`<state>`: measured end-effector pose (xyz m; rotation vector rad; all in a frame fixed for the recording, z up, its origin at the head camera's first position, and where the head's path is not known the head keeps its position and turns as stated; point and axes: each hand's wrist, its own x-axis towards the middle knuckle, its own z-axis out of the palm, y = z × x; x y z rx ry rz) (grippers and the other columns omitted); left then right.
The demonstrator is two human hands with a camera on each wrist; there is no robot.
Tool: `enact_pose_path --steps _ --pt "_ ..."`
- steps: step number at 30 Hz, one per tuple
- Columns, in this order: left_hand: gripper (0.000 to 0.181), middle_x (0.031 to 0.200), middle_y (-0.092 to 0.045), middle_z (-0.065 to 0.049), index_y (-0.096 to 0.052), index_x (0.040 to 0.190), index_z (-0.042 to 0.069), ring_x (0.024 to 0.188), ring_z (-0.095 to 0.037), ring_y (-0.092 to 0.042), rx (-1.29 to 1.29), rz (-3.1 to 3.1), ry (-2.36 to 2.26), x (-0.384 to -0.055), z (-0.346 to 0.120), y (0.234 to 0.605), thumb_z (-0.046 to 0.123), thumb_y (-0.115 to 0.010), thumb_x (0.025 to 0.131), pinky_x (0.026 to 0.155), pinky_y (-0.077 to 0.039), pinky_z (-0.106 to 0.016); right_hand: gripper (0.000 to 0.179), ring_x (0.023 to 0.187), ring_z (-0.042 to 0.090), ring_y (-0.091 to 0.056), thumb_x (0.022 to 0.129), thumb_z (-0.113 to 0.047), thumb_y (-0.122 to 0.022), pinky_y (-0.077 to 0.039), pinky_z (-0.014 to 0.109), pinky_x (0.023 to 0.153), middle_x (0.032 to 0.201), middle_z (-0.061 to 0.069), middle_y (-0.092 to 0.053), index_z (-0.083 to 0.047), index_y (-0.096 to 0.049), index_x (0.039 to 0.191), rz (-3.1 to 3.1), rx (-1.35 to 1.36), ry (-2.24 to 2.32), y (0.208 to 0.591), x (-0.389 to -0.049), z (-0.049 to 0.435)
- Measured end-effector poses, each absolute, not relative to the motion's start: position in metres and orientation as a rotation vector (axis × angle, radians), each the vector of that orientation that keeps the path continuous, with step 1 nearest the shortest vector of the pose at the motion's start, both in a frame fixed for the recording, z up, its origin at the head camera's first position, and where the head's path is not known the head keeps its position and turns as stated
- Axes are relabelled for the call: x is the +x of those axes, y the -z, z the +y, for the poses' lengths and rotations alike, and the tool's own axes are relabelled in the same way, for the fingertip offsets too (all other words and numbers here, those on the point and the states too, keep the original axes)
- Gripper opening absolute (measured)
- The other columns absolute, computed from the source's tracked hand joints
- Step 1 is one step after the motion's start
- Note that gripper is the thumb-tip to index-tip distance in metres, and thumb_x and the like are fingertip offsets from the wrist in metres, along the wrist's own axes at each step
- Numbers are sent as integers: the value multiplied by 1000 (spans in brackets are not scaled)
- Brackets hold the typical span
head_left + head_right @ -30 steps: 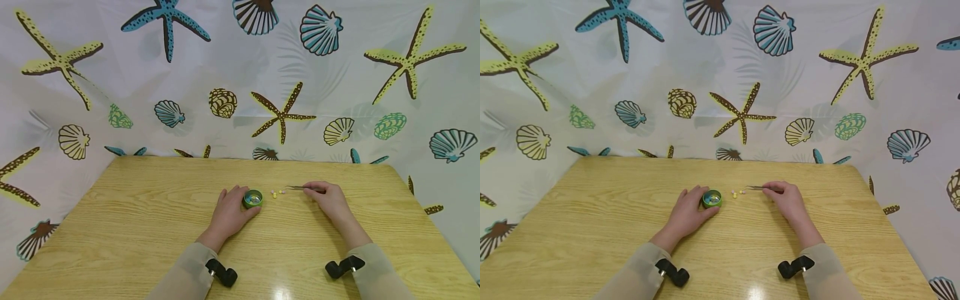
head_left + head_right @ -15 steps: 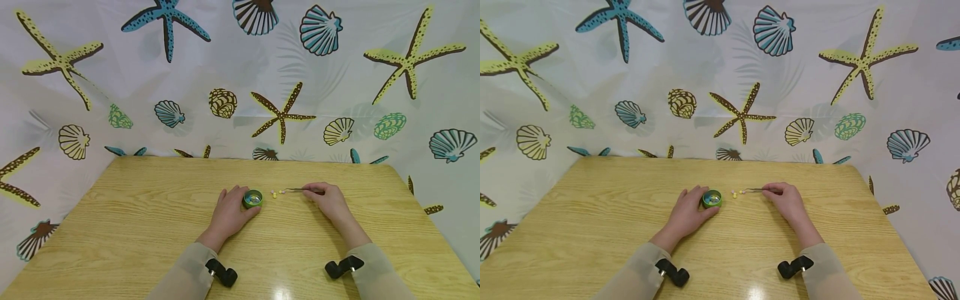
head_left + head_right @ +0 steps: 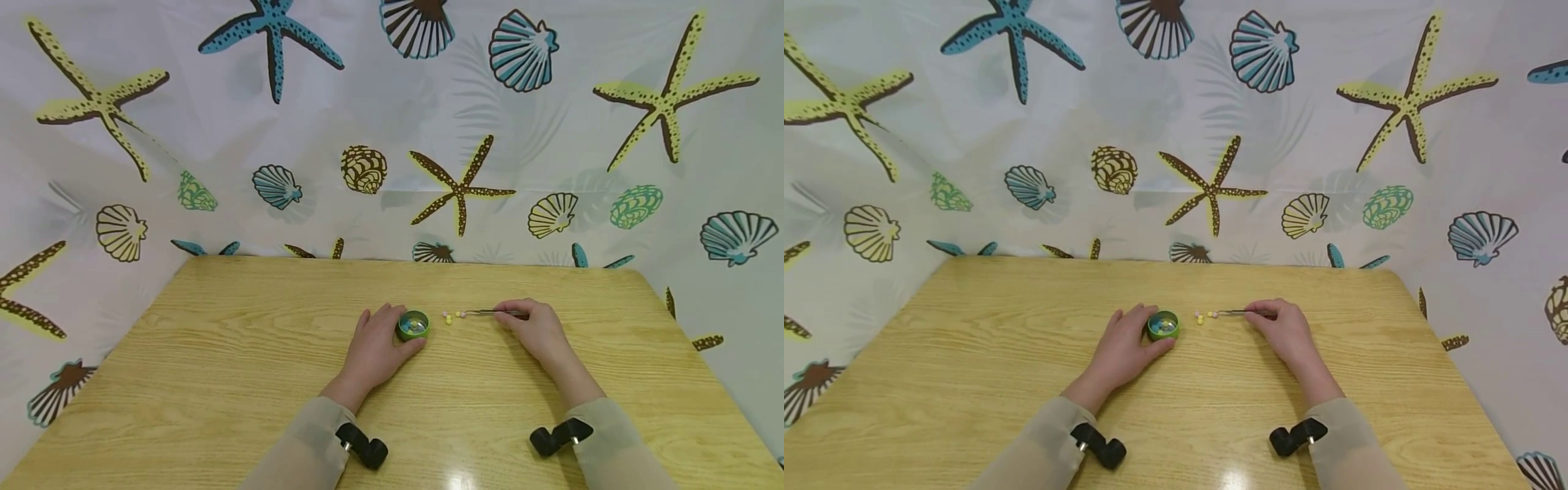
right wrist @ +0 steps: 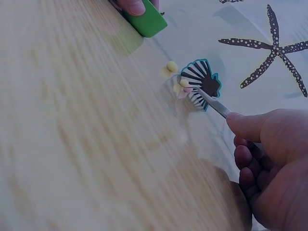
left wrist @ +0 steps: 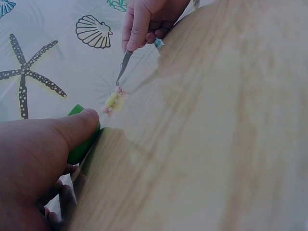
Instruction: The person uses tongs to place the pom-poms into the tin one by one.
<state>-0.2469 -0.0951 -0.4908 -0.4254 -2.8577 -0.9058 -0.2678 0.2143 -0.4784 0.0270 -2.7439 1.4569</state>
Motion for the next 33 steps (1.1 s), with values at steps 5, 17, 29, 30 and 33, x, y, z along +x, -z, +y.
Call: enact_pose_path --steps 5,17,29,30,33 --pt "66 156 -62 -18 -61 151 3 158 -39 -43 -424 -2863 905 -246 -96 490 41 -83 102 135 -15 -61 28 127 36 -65 109 -27 -75 -52 54 110 139 16 -71 -10 -82 130 -2744 -6 -1482 477 -268 214" --pt "67 156 -62 -18 -61 152 3 158 -39 -43 -418 -2869 912 -246 -96 489 41 -83 102 135 -15 -60 33 120 29 -64 109 -27 -75 -52 42 99 133 15 -73 -6 -79 134 -2673 -87 -1590 476 -269 213" --pt "67 156 -62 -17 -61 152 4 158 -38 -43 -416 -2862 916 -246 -96 488 42 -83 102 135 -15 -60 32 112 22 -65 107 -30 -78 -54 31 91 130 10 -74 -10 -81 131 -2579 -49 -1686 470 -266 199" --pt "67 156 -62 -17 -61 152 4 158 -38 -43 -416 -2862 916 -246 -96 489 42 -83 102 135 -15 -60 32 112 22 -65 107 -30 -78 -54 31 91 130 10 -74 -10 -81 131 -2578 -45 -1686 470 -266 198" --pt "68 157 -61 -17 -61 153 4 158 -38 -43 -420 -2865 911 -246 -96 489 43 -83 102 135 -15 -60 31 113 23 -66 107 -30 -78 -54 31 91 132 10 -74 -11 -81 131 -2579 -27 -1691 467 -264 192"
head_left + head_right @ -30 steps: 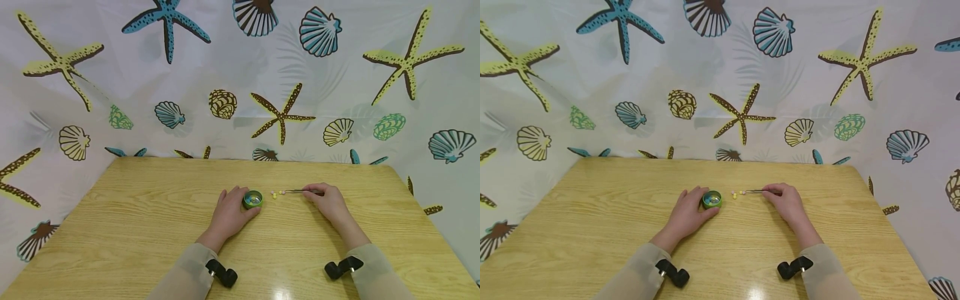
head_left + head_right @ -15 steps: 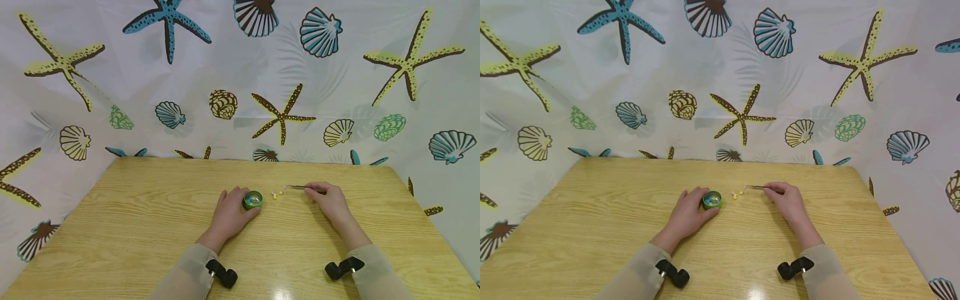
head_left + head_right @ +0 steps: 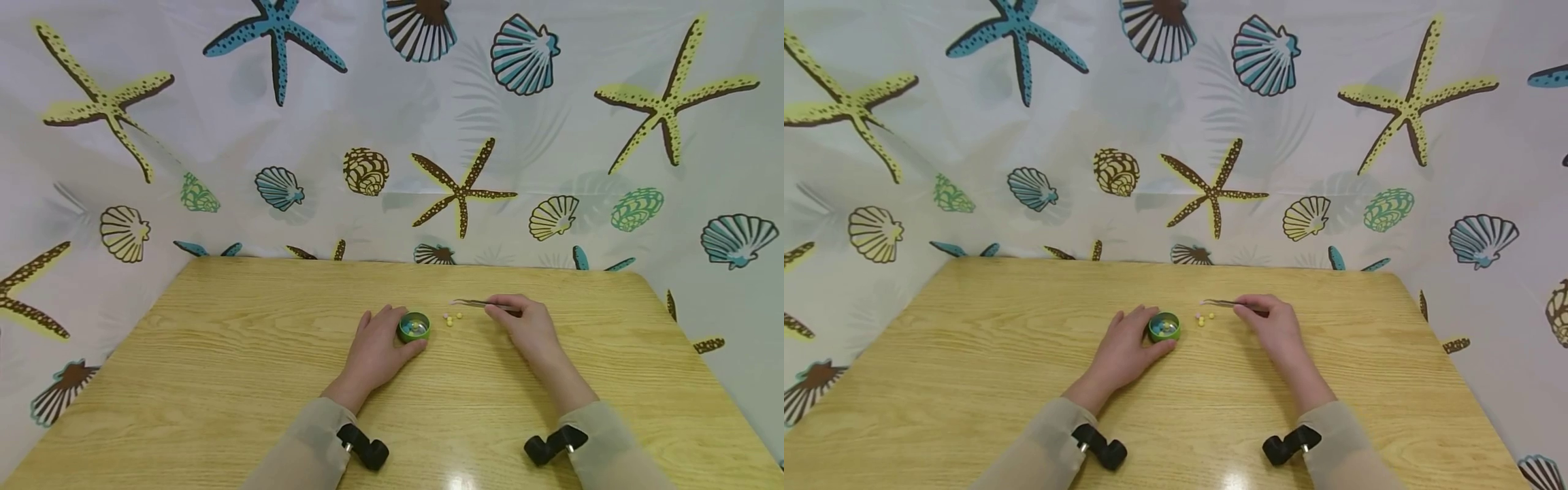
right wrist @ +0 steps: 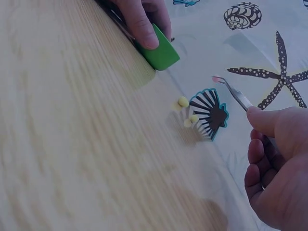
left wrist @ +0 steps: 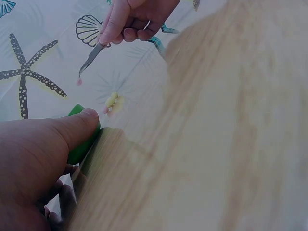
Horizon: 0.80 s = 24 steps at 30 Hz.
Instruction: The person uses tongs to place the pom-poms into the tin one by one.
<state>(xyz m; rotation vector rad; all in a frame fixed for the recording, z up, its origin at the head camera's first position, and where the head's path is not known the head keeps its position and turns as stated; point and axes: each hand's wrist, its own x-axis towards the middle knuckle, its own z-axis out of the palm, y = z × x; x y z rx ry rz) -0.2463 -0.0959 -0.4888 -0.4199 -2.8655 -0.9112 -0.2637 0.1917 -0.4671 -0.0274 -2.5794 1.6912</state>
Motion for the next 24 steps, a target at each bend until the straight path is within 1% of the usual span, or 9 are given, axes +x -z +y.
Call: enact_pose_path --steps 5,10,17,24 --pt "68 157 -61 -17 -60 154 4 158 -37 -43 -421 -2869 907 -247 -95 489 43 -82 102 135 -15 -59 29 115 25 -68 108 -29 -77 -56 32 91 133 10 -73 -11 -82 129 -2580 37 -1701 464 -259 181" --pt "69 158 -60 -17 -60 154 4 159 -37 -42 -413 -2877 902 -247 -95 489 44 -82 102 135 -14 -59 26 115 26 -70 107 -26 -78 -58 34 92 131 9 -73 -11 -82 127 -2585 86 -1692 463 -256 172" --pt "69 157 -61 -17 -60 154 4 158 -37 -42 -415 -2872 908 -247 -95 488 44 -82 102 135 -14 -60 22 109 23 -71 106 -21 -79 -58 34 91 121 6 -75 -10 -83 125 -2587 146 -1657 465 -253 161" --pt "69 158 -60 -17 -60 154 4 159 -37 -42 -413 -2880 916 -246 -96 488 44 -81 102 135 -14 -59 19 105 20 -70 105 -19 -79 -58 32 89 118 5 -74 -10 -84 121 -2583 211 -1649 467 -250 154"
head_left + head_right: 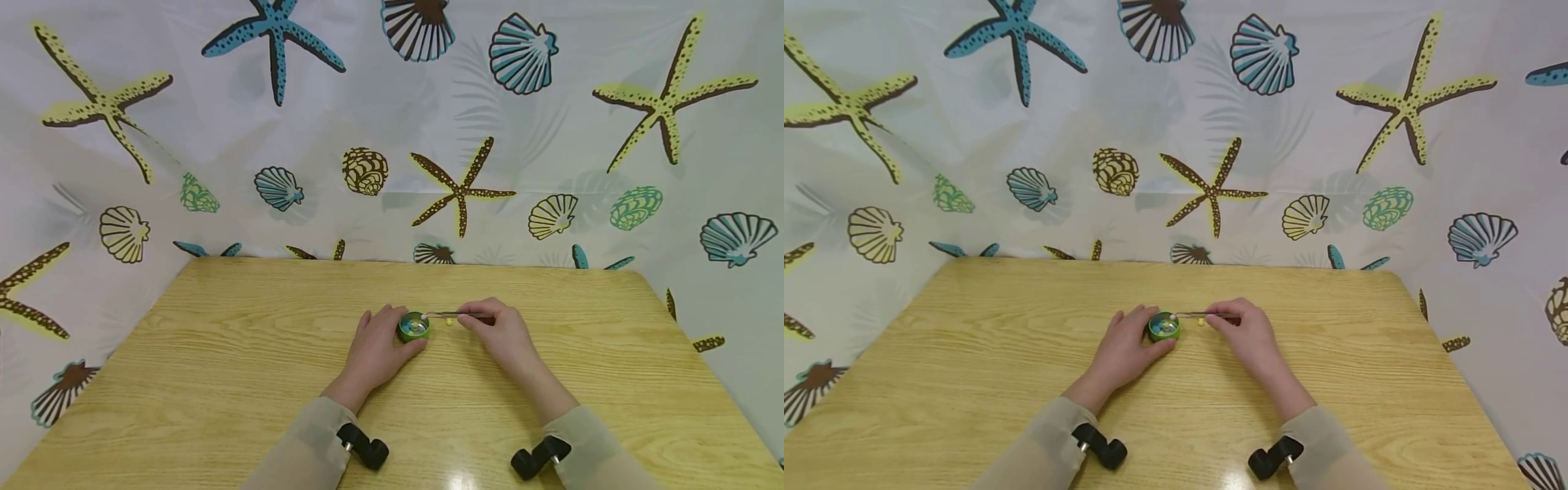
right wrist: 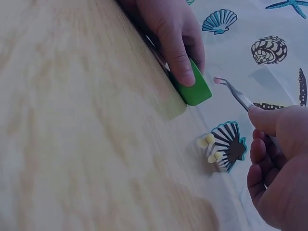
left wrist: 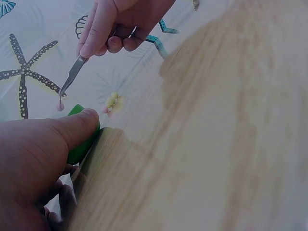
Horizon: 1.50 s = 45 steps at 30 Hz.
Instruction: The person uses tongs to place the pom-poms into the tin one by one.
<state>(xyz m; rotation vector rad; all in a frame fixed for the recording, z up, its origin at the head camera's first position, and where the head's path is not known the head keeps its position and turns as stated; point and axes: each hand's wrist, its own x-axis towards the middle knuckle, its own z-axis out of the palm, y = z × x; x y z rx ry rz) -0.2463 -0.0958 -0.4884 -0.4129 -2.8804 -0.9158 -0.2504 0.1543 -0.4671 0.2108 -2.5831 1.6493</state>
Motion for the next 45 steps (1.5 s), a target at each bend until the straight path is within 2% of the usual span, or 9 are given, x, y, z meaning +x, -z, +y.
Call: enact_pose_path --steps 17,32,39,45 --pt "69 157 -61 -17 -61 153 4 158 -37 -42 -414 -2873 906 -246 -96 490 44 -82 102 135 -15 -60 13 95 18 -67 105 -17 -80 -56 30 81 111 2 -73 -14 -86 116 -2596 253 -1554 473 -250 150" --pt "69 157 -61 -18 -60 154 3 158 -38 -43 -422 -2862 907 -247 -96 492 43 -82 102 135 -15 -60 19 103 22 -70 106 -21 -79 -58 34 88 117 5 -75 -11 -85 121 -2565 161 -1589 470 -254 159" --pt "69 157 -61 -18 -60 154 3 158 -38 -43 -424 -2859 915 -246 -96 491 42 -83 101 135 -15 -60 20 110 24 -71 107 -21 -78 -58 31 91 122 7 -75 -10 -84 123 -2524 81 -1620 472 -258 169" --pt "70 157 -60 -18 -60 155 3 158 -38 -43 -421 -2859 917 -246 -96 490 42 -83 101 135 -15 -60 21 112 26 -69 107 -20 -77 -57 30 89 125 9 -74 -9 -84 124 -2524 -6 -1605 473 -262 176"
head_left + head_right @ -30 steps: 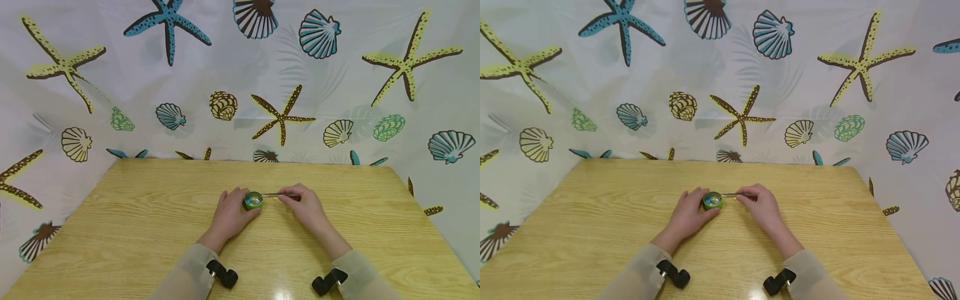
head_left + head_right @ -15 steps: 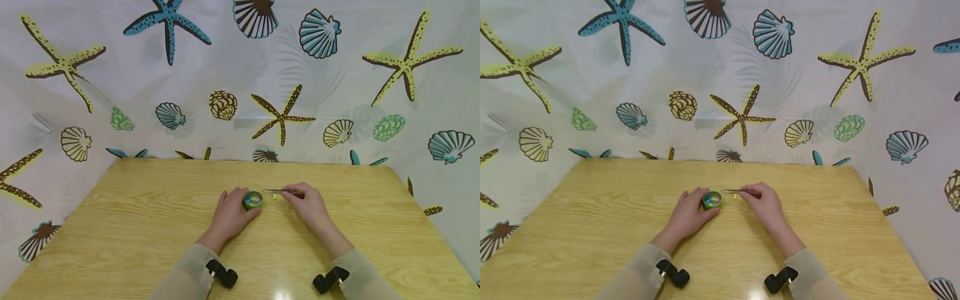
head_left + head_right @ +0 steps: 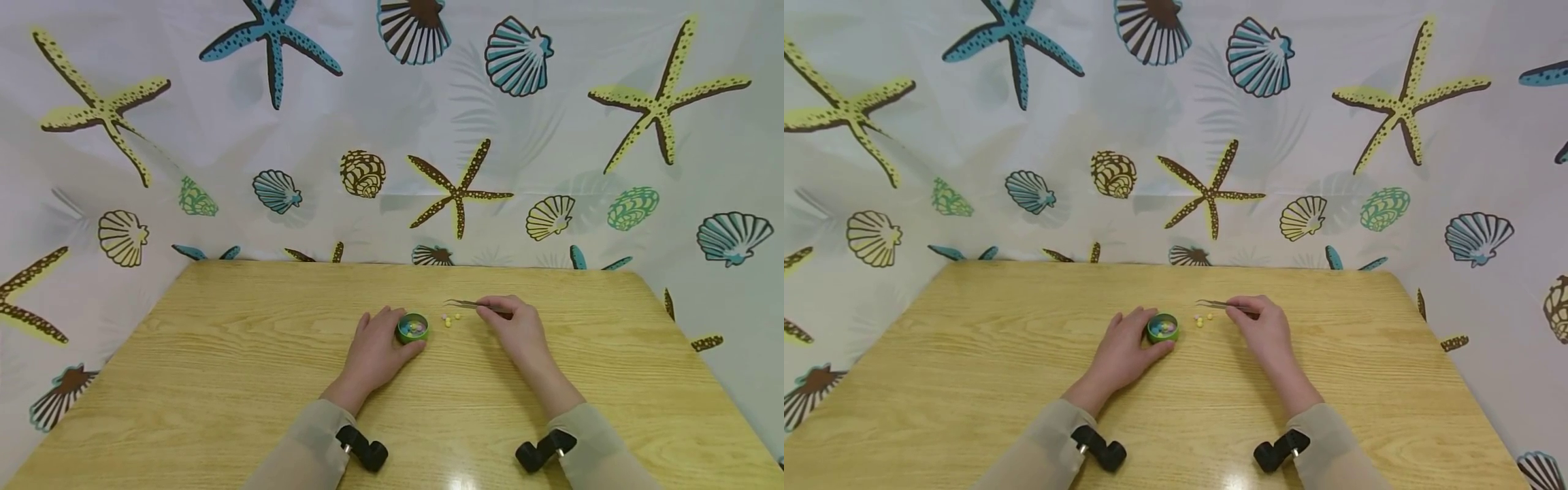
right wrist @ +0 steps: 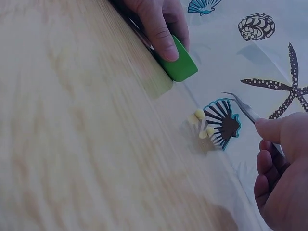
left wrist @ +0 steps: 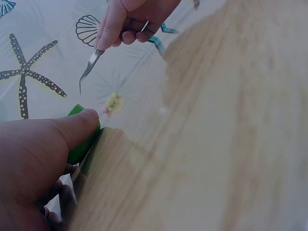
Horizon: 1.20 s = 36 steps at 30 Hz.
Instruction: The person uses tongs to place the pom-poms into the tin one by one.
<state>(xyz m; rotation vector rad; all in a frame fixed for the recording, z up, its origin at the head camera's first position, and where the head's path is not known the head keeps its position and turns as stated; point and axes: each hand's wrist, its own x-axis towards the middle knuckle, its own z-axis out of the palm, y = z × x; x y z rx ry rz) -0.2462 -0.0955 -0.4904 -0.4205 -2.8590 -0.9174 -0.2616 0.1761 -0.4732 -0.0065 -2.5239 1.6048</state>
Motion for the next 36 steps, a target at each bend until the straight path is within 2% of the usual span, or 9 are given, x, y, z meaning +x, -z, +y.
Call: enact_pose_path --steps 11,25,36 --pt "70 157 -61 -18 -60 154 3 158 -38 -43 -420 -2857 928 -246 -95 489 42 -84 101 135 -15 -60 24 113 27 -68 108 -22 -77 -55 34 90 130 12 -73 -8 -83 125 -2556 -94 -1564 475 -264 186" --pt "70 158 -60 -18 -60 155 3 158 -38 -42 -422 -2863 926 -246 -95 489 42 -84 101 135 -15 -60 25 105 25 -68 107 -22 -77 -54 29 82 128 14 -76 -6 -83 125 -2604 -107 -1573 474 -265 193" --pt "70 157 -61 -18 -60 154 3 158 -38 -43 -417 -2858 926 -246 -95 489 42 -84 101 135 -15 -60 25 111 30 -69 107 -22 -77 -54 33 87 124 15 -78 -6 -83 125 -2642 -127 -1558 475 -266 196"
